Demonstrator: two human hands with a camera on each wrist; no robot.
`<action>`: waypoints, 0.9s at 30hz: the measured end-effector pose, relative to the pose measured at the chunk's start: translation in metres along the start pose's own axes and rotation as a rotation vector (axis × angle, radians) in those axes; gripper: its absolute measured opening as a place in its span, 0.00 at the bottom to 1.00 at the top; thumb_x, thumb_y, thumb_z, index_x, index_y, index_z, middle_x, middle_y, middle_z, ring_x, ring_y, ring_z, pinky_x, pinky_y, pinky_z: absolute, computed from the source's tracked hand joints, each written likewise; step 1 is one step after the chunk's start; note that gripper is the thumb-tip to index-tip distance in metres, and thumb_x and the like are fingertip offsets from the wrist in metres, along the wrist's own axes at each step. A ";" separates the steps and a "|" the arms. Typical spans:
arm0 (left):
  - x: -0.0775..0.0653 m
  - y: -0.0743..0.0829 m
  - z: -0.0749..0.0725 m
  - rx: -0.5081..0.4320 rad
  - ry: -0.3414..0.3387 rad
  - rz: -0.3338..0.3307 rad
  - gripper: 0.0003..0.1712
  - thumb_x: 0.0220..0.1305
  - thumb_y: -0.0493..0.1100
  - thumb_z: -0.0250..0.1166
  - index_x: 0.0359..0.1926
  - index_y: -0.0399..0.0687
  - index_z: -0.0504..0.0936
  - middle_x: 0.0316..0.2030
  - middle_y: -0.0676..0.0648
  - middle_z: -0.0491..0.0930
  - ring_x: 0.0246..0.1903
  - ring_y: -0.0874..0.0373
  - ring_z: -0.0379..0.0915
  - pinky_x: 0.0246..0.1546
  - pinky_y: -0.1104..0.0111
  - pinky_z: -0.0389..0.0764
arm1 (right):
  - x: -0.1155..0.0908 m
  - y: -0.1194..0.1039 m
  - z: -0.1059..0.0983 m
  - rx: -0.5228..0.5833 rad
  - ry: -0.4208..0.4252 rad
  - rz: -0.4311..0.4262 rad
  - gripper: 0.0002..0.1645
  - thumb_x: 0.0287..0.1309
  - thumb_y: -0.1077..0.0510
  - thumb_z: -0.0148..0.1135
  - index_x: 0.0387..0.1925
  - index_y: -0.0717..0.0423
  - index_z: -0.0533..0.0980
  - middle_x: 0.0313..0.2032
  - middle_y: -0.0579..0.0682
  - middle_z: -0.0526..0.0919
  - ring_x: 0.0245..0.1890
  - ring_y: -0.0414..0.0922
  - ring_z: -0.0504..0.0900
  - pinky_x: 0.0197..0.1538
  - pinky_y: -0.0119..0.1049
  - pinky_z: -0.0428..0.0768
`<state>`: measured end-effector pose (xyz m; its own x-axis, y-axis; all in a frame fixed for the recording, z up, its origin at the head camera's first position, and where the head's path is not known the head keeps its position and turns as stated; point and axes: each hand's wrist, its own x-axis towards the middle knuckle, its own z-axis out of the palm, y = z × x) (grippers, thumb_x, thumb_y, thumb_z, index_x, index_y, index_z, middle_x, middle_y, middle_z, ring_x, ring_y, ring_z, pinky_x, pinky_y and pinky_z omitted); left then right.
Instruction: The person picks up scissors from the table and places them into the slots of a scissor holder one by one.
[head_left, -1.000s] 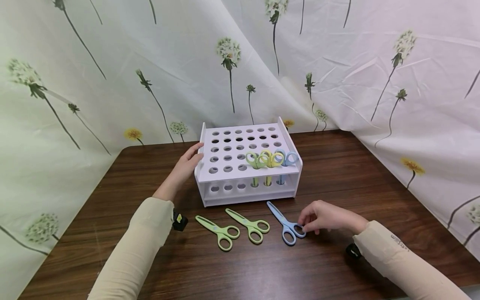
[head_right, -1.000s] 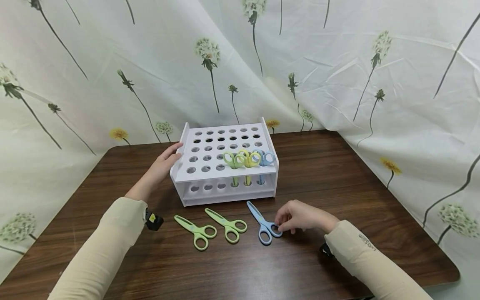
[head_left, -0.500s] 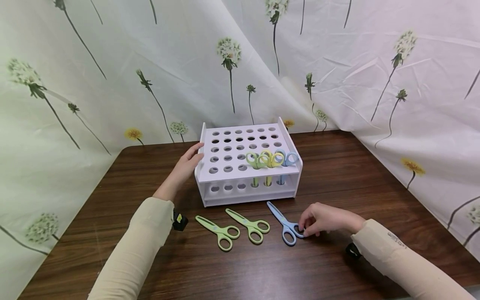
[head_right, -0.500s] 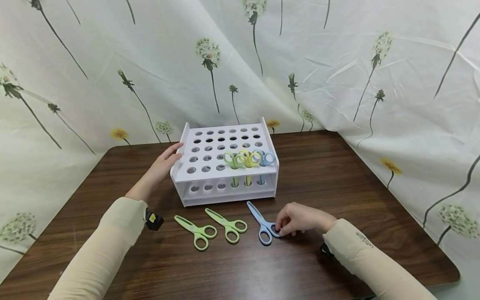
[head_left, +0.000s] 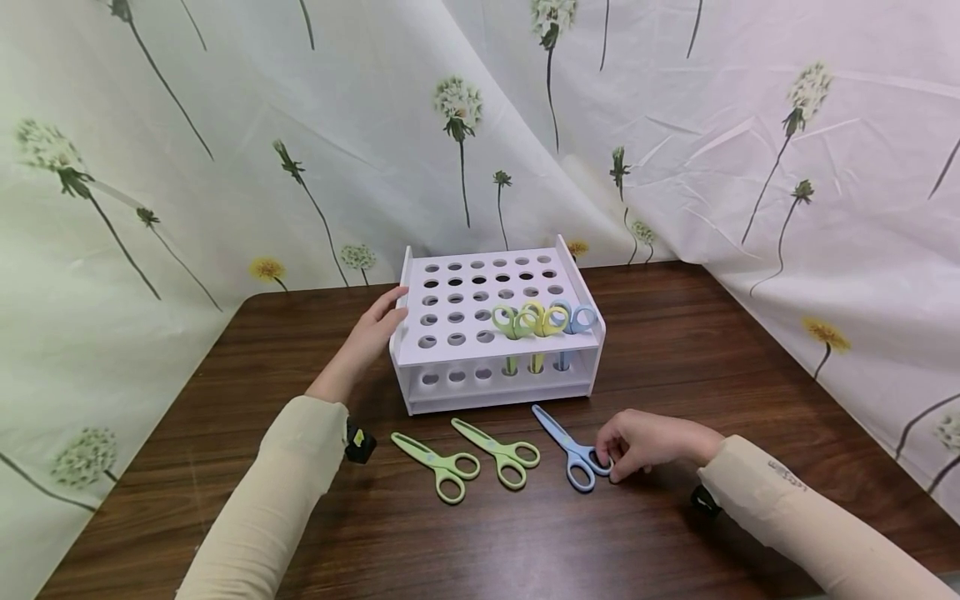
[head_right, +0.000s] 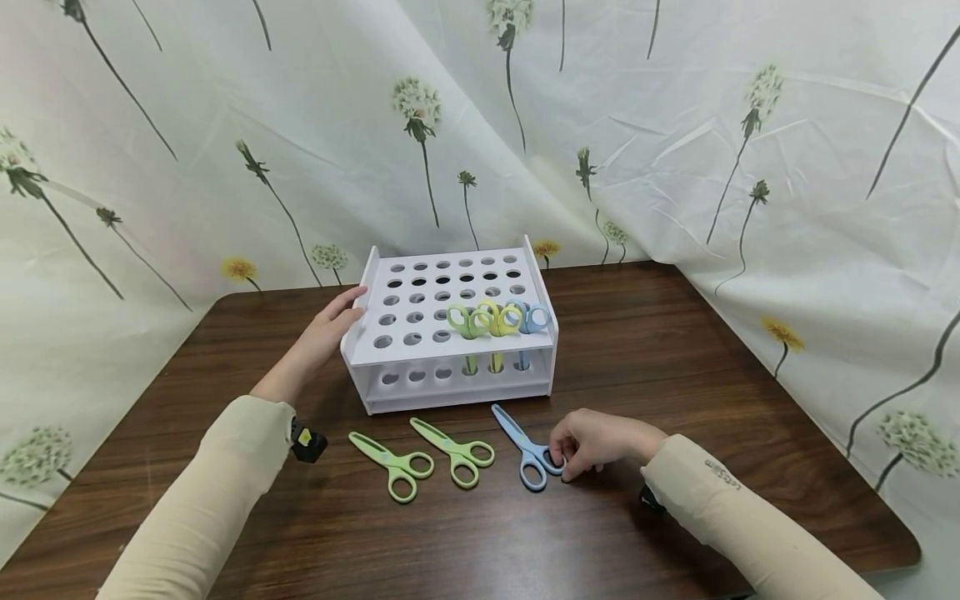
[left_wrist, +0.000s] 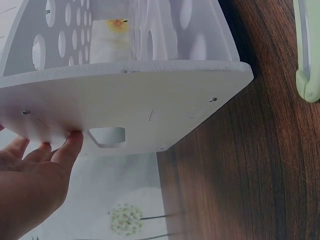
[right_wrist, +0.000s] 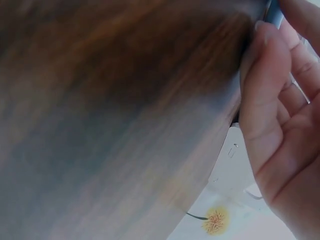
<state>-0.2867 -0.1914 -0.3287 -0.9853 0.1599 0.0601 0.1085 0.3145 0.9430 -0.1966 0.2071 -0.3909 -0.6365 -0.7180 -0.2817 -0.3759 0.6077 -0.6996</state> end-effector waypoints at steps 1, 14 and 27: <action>0.000 0.000 0.000 0.001 0.000 0.000 0.29 0.70 0.46 0.46 0.69 0.48 0.55 0.68 0.40 0.49 0.60 0.45 0.52 0.59 0.53 0.56 | 0.000 0.000 0.000 0.001 -0.002 -0.002 0.09 0.44 0.64 0.69 0.24 0.52 0.76 0.17 0.42 0.73 0.15 0.36 0.69 0.16 0.29 0.69; -0.001 0.001 0.001 -0.024 0.001 -0.013 0.28 0.70 0.44 0.46 0.70 0.48 0.55 0.66 0.38 0.52 0.57 0.44 0.58 0.55 0.53 0.60 | 0.000 -0.002 0.000 -0.025 -0.013 -0.032 0.09 0.47 0.65 0.67 0.22 0.50 0.76 0.17 0.39 0.72 0.16 0.34 0.68 0.16 0.27 0.67; -0.001 0.001 0.000 0.003 -0.005 -0.013 0.28 0.71 0.45 0.45 0.70 0.49 0.54 0.67 0.37 0.51 0.58 0.43 0.54 0.58 0.51 0.55 | -0.002 0.000 -0.007 -0.060 0.011 -0.136 0.07 0.51 0.60 0.65 0.25 0.46 0.75 0.21 0.37 0.72 0.20 0.33 0.70 0.20 0.28 0.70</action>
<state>-0.2856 -0.1913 -0.3276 -0.9860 0.1604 0.0461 0.0961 0.3198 0.9426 -0.1998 0.2106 -0.3856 -0.5838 -0.7918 -0.1796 -0.4984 0.5241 -0.6905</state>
